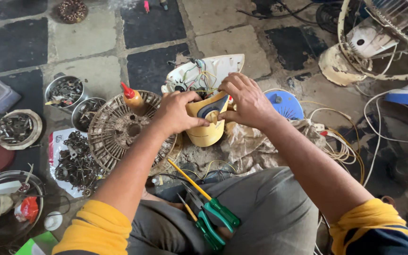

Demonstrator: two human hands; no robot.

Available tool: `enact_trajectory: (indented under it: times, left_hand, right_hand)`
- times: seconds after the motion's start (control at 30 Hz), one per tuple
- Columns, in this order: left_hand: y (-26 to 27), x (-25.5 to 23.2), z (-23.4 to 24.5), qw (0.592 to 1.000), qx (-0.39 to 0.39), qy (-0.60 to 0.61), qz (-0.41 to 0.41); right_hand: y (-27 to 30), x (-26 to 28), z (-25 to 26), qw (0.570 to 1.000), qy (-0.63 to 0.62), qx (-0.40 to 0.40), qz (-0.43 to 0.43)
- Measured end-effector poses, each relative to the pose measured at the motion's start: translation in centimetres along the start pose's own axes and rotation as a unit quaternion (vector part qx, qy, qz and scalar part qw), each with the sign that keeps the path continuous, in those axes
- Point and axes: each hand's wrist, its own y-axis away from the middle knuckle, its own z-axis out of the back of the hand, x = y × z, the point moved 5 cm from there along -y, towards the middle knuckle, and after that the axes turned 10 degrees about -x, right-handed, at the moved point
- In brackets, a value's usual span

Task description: The person works on the internal wiring and components of a yellow appliance housing and a smaller component using screwdrivers and pliers, then wipes the housing with a cloth.

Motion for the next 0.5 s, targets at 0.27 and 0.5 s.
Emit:
enact_trajectory:
  times: [0.27, 0.5]
  left_hand:
    - [0.7, -0.1, 0.2, 0.994, -0.081, -0.023, -0.062]
    - [0.9, 0.1, 0.3, 0.989, -0.11, -0.007, -0.099]
  right_hand:
    - [-0.8, -0.8, -1.4, 0.997, -0.064, 0.026, -0.041]
    - [-0.8, 0.2, -1.4, 0.997, -0.06, 0.013, -0.043]
